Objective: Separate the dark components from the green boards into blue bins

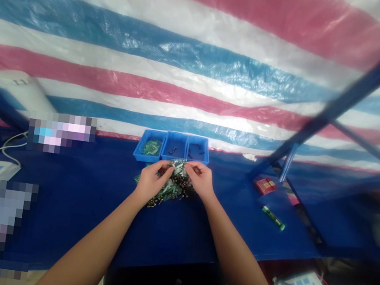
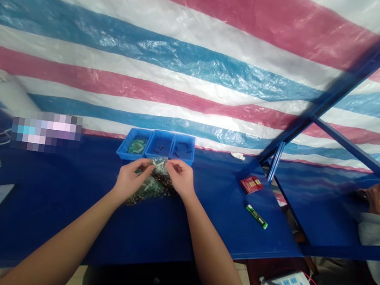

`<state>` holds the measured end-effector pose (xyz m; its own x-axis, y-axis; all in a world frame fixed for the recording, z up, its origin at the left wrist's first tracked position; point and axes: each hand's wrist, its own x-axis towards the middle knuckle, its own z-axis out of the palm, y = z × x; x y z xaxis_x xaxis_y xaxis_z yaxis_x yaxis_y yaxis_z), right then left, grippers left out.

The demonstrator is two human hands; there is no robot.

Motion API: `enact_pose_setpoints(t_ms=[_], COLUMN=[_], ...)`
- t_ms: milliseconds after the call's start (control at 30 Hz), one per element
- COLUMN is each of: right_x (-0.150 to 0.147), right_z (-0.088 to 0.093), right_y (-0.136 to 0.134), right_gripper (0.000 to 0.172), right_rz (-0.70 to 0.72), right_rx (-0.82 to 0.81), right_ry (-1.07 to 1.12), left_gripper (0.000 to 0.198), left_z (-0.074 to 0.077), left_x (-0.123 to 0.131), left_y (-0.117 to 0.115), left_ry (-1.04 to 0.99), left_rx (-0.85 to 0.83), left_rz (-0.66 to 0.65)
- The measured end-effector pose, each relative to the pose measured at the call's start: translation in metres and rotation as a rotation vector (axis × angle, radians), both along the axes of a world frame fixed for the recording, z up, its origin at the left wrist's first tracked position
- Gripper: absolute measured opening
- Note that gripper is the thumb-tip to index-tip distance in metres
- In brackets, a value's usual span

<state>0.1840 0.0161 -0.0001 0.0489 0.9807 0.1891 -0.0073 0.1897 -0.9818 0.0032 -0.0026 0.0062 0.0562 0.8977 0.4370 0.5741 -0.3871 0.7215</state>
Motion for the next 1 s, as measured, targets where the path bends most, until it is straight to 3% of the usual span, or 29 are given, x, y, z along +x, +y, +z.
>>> enact_pose_setpoints(t_ms=[633,867,1000], right_x=[0.0014,0.0005,0.0005], right_z=[-0.0042,-0.0057,-0.0038], right_y=[0.0029,0.0049,0.0032], right_gripper=[0.024,0.025,0.022], right_rz=[0.066,0.079,0.032], right_rx=[-0.144,-0.126,-0.080], right_ry=[0.172,0.318,0.285], left_gripper=[0.027,0.028,0.030], left_z=[-0.0059,-0.0066,-0.0027], left_x=[-0.0003,-0.0009,-0.0024], left_y=[0.0006,0.0008,-0.0009], left_ry=[0.043,0.007,0.020], left_rx=[-0.003,-0.001,-0.013], left_rz=[0.004,-0.022,-0.075])
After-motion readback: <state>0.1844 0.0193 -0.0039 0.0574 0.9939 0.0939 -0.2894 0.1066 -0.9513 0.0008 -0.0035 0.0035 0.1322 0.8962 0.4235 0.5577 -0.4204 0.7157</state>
